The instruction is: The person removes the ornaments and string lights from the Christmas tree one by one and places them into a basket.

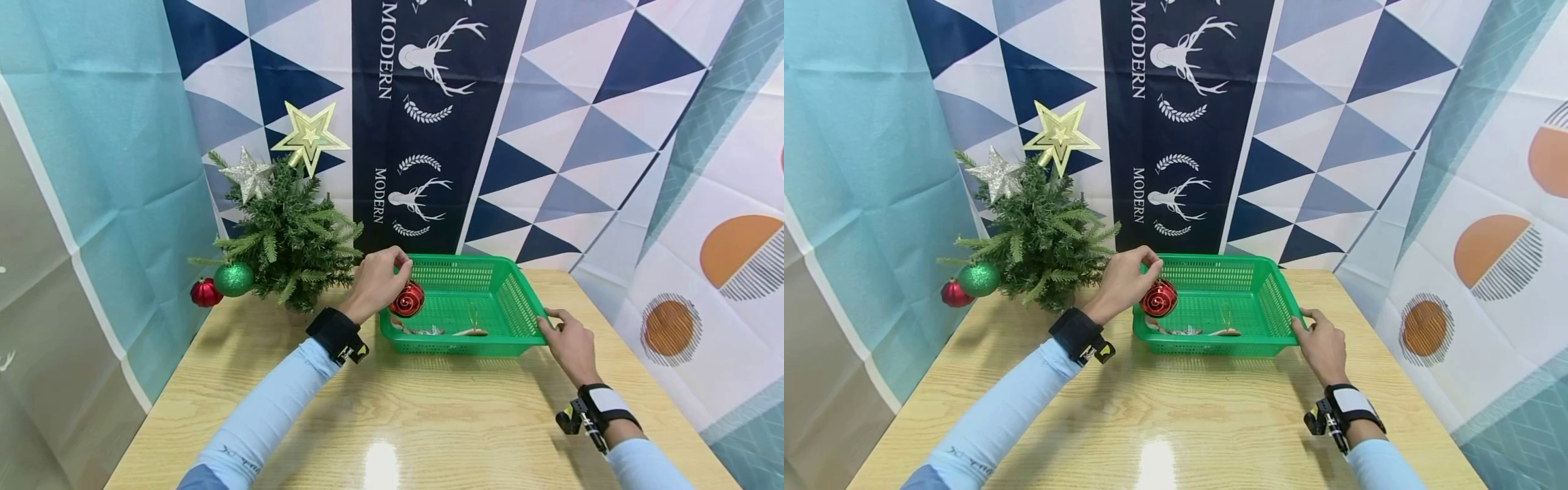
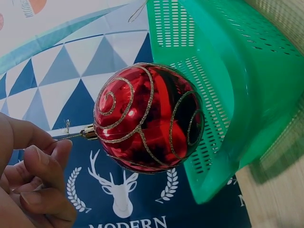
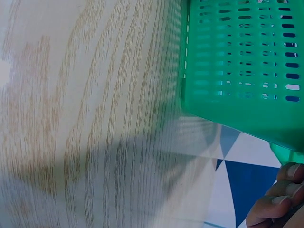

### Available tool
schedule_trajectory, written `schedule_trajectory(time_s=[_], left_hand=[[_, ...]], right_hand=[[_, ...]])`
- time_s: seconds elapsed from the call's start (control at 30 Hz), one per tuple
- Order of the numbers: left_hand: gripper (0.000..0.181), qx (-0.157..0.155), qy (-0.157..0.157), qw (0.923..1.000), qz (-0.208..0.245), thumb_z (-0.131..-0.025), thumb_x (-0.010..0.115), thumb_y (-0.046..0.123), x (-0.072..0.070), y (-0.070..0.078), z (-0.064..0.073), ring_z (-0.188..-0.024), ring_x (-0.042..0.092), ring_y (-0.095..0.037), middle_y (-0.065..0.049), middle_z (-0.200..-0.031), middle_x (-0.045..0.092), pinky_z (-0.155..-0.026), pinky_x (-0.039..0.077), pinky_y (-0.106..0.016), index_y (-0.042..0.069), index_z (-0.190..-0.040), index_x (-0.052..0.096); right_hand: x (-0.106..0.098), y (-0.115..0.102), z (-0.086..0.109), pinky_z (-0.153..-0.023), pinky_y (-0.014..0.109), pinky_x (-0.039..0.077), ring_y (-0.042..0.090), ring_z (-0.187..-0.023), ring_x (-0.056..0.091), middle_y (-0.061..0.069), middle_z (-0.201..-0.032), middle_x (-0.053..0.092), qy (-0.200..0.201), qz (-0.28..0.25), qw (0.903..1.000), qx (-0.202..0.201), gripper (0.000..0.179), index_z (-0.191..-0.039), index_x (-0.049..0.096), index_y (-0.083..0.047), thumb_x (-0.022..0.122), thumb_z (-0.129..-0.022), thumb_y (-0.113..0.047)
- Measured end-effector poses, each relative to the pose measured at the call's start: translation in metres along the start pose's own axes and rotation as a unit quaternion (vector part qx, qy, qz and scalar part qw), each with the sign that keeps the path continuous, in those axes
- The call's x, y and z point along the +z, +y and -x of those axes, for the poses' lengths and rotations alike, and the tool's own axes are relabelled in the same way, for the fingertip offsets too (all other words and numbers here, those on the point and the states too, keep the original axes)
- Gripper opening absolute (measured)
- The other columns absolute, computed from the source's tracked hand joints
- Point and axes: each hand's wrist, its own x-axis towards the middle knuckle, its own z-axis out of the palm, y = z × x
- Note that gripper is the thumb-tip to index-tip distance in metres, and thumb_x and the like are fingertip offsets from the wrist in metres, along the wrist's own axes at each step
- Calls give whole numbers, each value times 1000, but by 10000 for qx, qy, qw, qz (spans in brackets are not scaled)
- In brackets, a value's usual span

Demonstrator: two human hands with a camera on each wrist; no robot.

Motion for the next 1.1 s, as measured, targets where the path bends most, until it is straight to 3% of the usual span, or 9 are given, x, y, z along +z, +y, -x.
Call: schedule_trajectory(time_s=[0.5,1.1], left_hand=[[15,26,-186,9997,-176,-106,58,22,14,-1,-9,-56,48,-14,1,-86,68,-53,31,-27,15,-100,70],[16,51,-510,9973,-526,-106,57,18,42,-4,-17,-58,52,-13,3,-74,61,-54,36,-27,14,-99,71]], right_hand=[[1,2,-1,-46,31,31,19,-48,45,4,-57,50,44,7,10000,-4,51,-136,61,6,57,-105,-34],[3,5,-1,-46,31,30,20,-47,43,5,-57,49,-51,-30,9999,-107,53,-138,60,6,54,-107,-38]])
